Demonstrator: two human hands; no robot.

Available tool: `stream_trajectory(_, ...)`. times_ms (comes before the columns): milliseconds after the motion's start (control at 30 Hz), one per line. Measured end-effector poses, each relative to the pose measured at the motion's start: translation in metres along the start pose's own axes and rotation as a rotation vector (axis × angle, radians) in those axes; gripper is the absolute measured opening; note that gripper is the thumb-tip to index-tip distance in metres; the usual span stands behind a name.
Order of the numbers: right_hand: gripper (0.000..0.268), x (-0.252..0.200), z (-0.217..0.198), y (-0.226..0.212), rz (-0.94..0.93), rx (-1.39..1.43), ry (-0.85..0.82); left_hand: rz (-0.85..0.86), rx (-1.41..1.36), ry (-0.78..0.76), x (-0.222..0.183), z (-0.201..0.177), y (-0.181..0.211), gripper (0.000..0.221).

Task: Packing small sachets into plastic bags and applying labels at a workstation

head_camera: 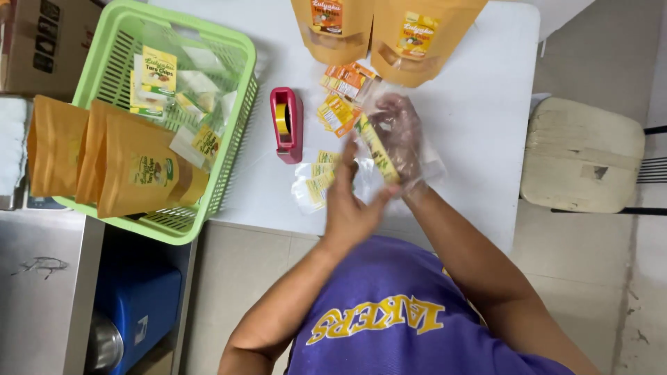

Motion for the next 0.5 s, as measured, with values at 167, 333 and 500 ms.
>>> stream_trajectory(167, 0.063, -0.021, -0.009, 0.013, -0.424, -0.264, -0.258, -0.563, -0.292, 0.057, 0.019, 0.019, -0.058, 0.115)
stream_trajectory(333, 0.014, 0.008, -0.006, 0.020, -0.316, -0.614, -0.056, -0.712, -0.334, -0.013, 0.007, 0.038, -0.046, 0.116)
stream_trajectory(500, 0.022, -0.025, -0.004, 0.022, -0.486, -0.170, -0.292, -0.673, -0.403, -0.002, 0.016, 0.035, -0.026, 0.091)
Point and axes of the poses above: each hand's wrist, its own x-axis towards the middle knuckle, its own z-axis out of the palm, y = z × x, the point moved 2 cm from there along x, towards the middle knuckle, and after that the axes turned 11 degrees about y, right-handed, at the moved point
